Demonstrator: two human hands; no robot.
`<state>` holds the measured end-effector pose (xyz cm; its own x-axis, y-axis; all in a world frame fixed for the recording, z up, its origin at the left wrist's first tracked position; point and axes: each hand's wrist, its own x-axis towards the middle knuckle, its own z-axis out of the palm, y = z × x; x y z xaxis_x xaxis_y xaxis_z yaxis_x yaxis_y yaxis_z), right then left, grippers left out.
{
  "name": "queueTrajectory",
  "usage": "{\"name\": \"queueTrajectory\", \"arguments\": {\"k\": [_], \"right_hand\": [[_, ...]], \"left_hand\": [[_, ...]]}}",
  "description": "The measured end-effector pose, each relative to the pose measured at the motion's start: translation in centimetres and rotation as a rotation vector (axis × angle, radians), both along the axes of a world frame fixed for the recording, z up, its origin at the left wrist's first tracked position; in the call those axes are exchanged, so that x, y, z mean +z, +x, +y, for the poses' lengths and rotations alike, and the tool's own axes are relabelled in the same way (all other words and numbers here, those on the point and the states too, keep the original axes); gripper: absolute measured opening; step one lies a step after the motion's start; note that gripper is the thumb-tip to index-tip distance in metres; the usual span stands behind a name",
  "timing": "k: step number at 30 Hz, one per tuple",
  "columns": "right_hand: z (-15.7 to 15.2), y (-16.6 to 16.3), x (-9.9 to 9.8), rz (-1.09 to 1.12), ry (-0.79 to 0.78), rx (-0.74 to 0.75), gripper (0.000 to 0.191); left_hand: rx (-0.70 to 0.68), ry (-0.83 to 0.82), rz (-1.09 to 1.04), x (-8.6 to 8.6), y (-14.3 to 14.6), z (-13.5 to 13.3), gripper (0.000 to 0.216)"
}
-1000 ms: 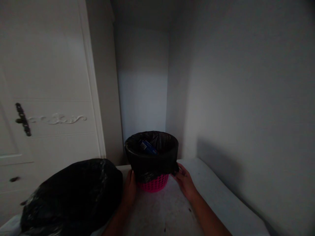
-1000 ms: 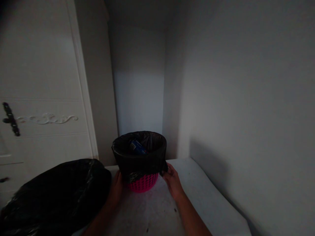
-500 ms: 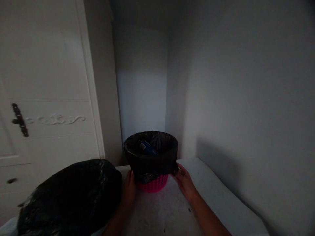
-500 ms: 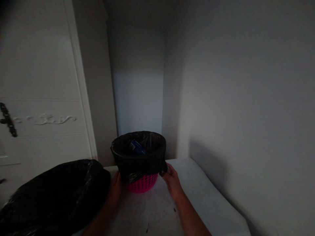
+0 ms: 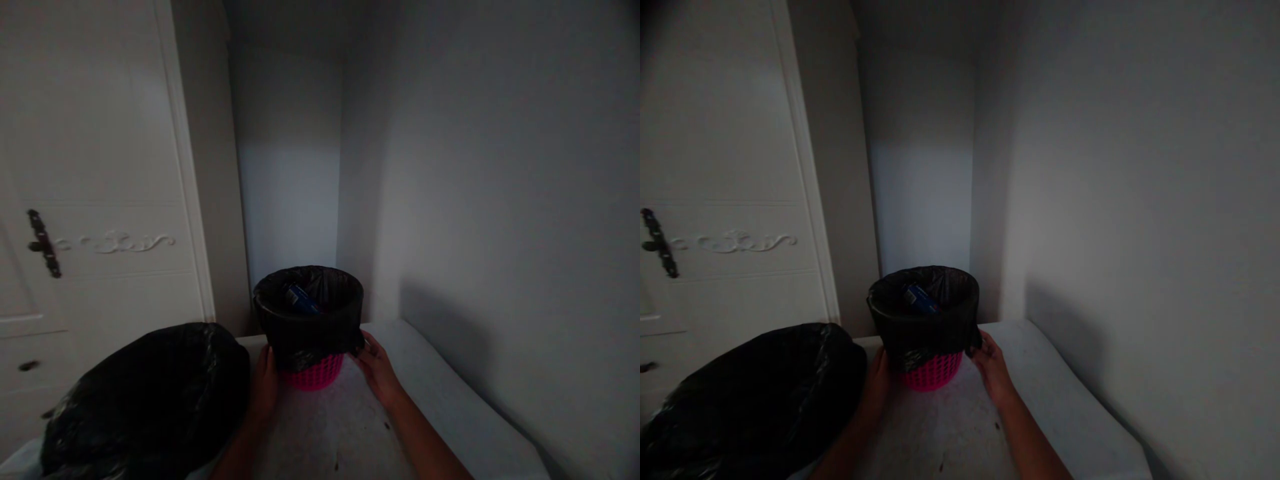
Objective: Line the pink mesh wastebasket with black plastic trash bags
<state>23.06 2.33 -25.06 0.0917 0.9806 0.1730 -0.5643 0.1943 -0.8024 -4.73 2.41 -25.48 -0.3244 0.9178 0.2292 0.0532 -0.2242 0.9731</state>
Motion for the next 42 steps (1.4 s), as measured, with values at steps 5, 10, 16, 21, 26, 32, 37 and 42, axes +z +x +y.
{"name": "queueTrajectory", "arguments": {"k": [5,10,16,21,26,32,37,42], "right_hand": [[-0.1,0.0,0.1,0.002,0.024,0.007,0.060],[-0.2,0.0,0.4,-0.012,0.014,0.009,0.061],[-0.5,-0.2,0.7,-0.009,-0.011,-0.003,0.063],[-0.5,-0.3,0.9,-0.009,-0.009,-0.001,0.062],[-0.5,-0.3,0.9,0.000,-0.003,0.007,0.061],[-0.6,-0.3,1.0,-0.022,0.017,0.001,0.060],[-0.1,-0.2,0.4,-0.016,0.000,-0.003,0.064],[0.0,-0.3,0.3,-0.005,0.011,-0.002,0.061]], "left_hand": [[-0.004,-0.021,-0.013,0.0,0.1,0.1,0.046],[0.002,-0.008,0.008,0.0,0.0,0.1,0.045],[-0.009,-0.003,0.013,0.0,-0.1,-0.1,0.050],[-0.022,-0.006,0.024,0.4,0.1,-0.4,0.052],[0.017,-0.034,0.090,0.4,0.3,-0.6,0.051],[0.190,0.095,0.166,2.1,0.9,-2.3,0.048],[0.382,0.229,0.274,4.5,1.3,-5.0,0.030],[0.159,0.327,0.325,3.1,1.8,-10.1,0.042]]}}
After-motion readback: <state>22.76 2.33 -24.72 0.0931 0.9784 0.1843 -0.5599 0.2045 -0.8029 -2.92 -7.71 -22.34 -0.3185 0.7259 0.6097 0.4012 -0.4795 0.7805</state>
